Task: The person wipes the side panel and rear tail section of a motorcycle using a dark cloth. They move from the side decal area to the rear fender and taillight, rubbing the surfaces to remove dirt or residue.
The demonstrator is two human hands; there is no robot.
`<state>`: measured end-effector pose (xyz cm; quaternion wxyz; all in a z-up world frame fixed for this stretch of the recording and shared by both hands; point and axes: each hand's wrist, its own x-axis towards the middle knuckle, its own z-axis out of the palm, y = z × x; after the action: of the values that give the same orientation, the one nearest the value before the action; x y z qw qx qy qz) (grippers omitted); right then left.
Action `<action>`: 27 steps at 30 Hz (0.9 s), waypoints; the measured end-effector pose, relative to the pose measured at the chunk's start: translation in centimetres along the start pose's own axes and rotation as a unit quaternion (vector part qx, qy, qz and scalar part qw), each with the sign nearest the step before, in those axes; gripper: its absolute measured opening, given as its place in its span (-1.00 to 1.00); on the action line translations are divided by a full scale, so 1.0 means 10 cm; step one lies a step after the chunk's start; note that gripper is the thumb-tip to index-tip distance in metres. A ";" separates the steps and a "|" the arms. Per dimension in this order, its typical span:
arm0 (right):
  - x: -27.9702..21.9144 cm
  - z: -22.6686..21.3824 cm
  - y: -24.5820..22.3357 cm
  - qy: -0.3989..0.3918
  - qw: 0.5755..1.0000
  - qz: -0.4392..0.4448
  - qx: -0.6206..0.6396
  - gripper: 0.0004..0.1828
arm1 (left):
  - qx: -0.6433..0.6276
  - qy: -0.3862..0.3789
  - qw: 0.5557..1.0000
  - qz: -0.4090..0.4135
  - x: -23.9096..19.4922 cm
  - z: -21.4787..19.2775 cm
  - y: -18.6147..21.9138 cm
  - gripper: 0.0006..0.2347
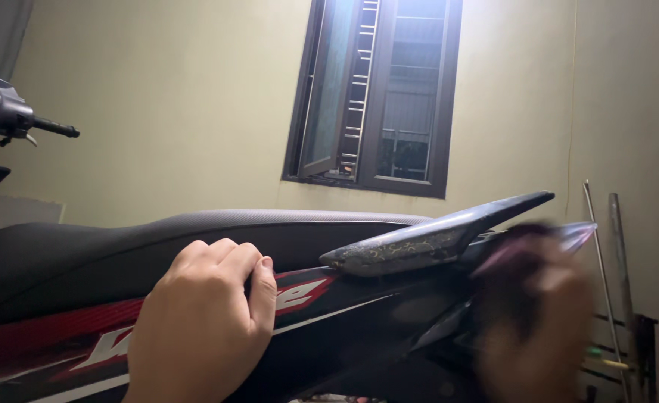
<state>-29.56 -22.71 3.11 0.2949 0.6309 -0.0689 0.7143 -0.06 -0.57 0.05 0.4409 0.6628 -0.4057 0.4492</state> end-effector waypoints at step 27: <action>-0.06 0.47 -1.23 0.020 0.905 -0.422 -0.051 -0.86 | -0.003 0.016 1.000 0.019 0.06 0.01 -0.06 -0.70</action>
<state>-19.25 -15.09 0.07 0.6021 0.5709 0.1734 0.5305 0.67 -0.55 0.44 0.4406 0.6466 -0.4125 0.4665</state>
